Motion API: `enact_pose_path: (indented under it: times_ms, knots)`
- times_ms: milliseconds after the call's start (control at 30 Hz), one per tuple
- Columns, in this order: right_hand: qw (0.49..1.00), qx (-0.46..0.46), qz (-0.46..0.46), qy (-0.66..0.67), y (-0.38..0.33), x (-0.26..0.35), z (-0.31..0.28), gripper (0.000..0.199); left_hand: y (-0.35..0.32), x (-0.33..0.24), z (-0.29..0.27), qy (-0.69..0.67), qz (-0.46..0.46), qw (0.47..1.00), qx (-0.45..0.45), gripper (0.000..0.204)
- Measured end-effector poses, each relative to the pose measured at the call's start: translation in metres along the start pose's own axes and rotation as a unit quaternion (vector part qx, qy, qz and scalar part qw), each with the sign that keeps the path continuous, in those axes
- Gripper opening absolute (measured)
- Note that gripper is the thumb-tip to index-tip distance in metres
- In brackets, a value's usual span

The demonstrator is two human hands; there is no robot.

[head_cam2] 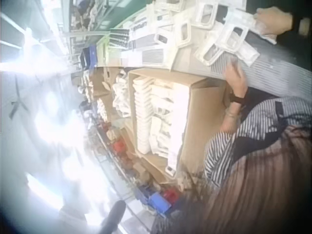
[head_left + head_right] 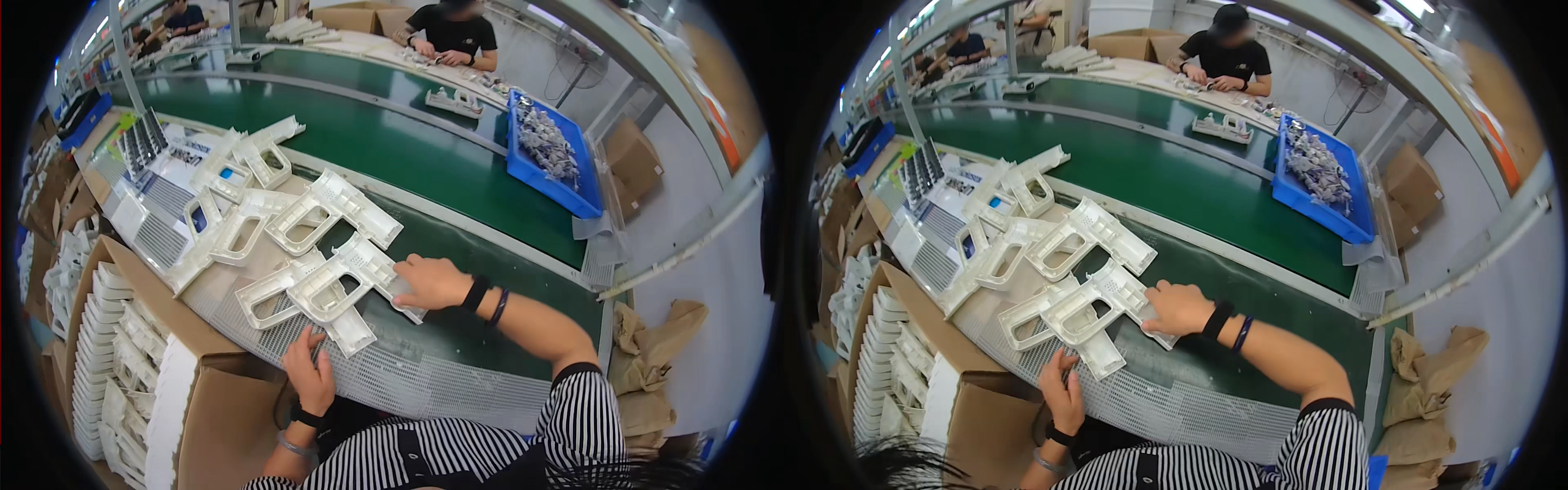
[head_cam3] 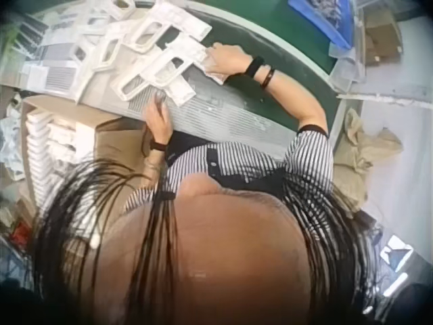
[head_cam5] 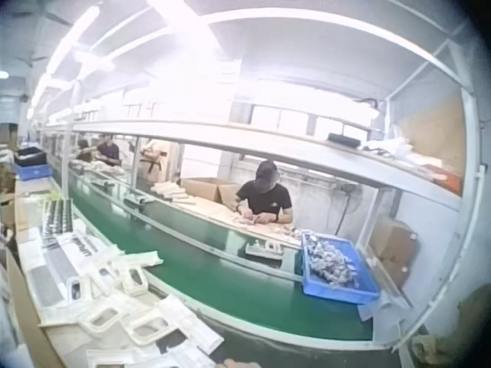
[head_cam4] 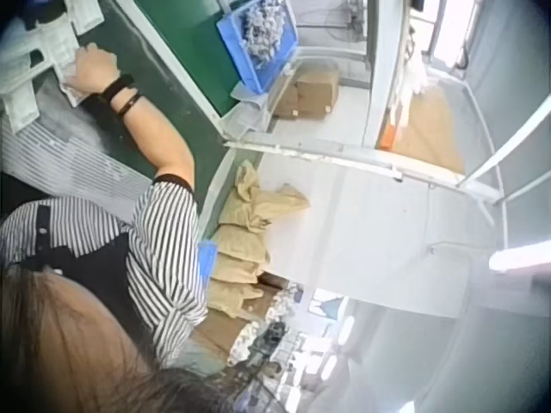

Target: Manually assembling the internal motor, wiring, and plastic housing of toy guns on a factory assembly line.

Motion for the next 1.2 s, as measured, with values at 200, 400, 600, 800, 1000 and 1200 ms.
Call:
enact_pose_path:
  times_ms: [200,400,600,800,1000,1200]
  knots:
    - [0.993,-0.073,0.096,0.016,-0.091,-0.003,0.030,0.056,-0.042,-0.086,0.012,-0.110,0.076,0.976,0.170,0.047]
    - [0.976,-0.100,0.179,-0.073,-0.241,-0.089,0.032,0.033,-0.054,-0.109,0.017,-0.085,0.116,0.973,0.181,0.032]
    - [0.966,-0.150,0.206,0.037,-0.348,-0.087,0.038,0.040,-0.075,-0.212,0.076,-0.026,0.397,0.858,0.324,0.058]
    - [0.896,-0.199,0.382,0.105,-0.563,0.018,-0.028,0.047,-0.077,-0.218,0.124,-0.008,0.397,0.829,0.394,0.038]
    - [0.554,-0.161,0.816,-0.042,-0.739,0.172,0.000,0.013,-0.091,-0.252,0.148,-0.051,0.404,0.791,0.456,0.024]
    - [0.579,-0.135,0.803,0.037,-0.744,0.178,0.148,0.025,-0.106,-0.268,0.168,-0.039,0.361,0.782,0.507,0.014]
Point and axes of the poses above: each hand's wrist, its own y-axis towards the middle knuckle, its own z-axis out of the palm, x = y × z, the point moved 6 cm from there along y, towards the middle knuckle, and after that the axes turned 4 degrees about -x, right-handed, at the moved point
